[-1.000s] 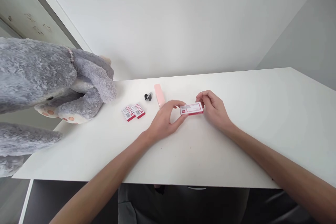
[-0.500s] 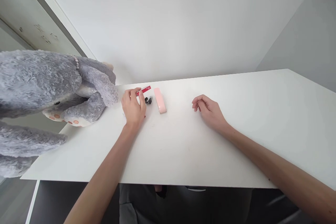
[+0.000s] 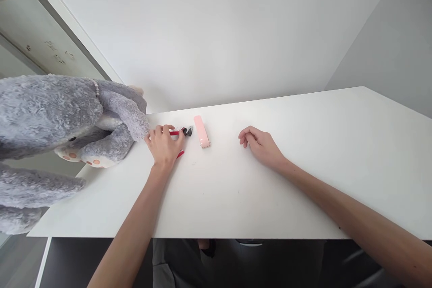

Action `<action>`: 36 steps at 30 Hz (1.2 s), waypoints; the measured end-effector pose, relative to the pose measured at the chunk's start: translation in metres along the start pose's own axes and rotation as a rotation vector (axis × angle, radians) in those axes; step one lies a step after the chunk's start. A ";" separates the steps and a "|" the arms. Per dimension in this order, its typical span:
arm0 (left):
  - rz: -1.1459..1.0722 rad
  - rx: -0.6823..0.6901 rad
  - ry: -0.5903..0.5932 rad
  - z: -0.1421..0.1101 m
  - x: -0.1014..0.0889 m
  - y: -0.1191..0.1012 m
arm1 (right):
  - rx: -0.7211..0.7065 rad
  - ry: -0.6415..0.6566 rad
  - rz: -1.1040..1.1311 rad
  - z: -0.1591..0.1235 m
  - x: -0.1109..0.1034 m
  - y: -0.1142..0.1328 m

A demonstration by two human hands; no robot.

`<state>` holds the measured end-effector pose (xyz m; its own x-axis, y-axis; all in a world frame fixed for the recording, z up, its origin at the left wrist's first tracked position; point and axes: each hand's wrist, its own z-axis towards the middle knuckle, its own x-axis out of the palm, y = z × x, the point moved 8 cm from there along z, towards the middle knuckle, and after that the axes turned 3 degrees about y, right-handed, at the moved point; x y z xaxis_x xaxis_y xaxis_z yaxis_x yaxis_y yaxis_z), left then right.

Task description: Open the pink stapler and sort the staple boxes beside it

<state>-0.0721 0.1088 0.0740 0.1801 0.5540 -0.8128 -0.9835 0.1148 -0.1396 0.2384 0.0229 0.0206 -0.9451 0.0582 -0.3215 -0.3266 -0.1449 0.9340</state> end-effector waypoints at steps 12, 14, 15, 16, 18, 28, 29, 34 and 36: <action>-0.128 0.126 0.106 -0.002 0.006 -0.019 | 0.012 0.012 -0.020 -0.001 0.001 -0.002; -0.146 0.126 0.180 -0.003 0.016 -0.017 | 0.008 0.011 -0.018 -0.001 0.001 -0.001; -0.155 0.112 0.215 -0.003 0.020 -0.015 | 0.009 0.011 -0.018 -0.001 0.001 -0.001; -0.163 0.096 0.238 -0.004 0.023 -0.013 | 0.011 0.011 -0.019 0.000 0.001 -0.001; -0.170 0.071 0.247 -0.005 0.026 -0.010 | 0.014 0.014 -0.020 0.000 0.001 -0.001; -0.268 0.135 -0.003 -0.005 -0.004 -0.028 | 0.032 0.022 -0.015 -0.001 0.001 0.000; -0.317 0.183 -0.016 -0.008 -0.008 -0.036 | 0.033 0.024 -0.015 -0.001 0.001 0.000; -0.608 0.420 0.038 -0.034 -0.020 -0.082 | 0.032 0.031 -0.023 -0.001 0.002 0.002; -0.664 0.561 0.134 -0.049 -0.020 -0.104 | 0.030 0.037 -0.028 0.000 0.003 0.003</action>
<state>0.0259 0.0454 0.0770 0.6744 0.1312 -0.7266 -0.5169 0.7867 -0.3377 0.2350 0.0223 0.0221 -0.9355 0.0250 -0.3524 -0.3529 -0.1143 0.9287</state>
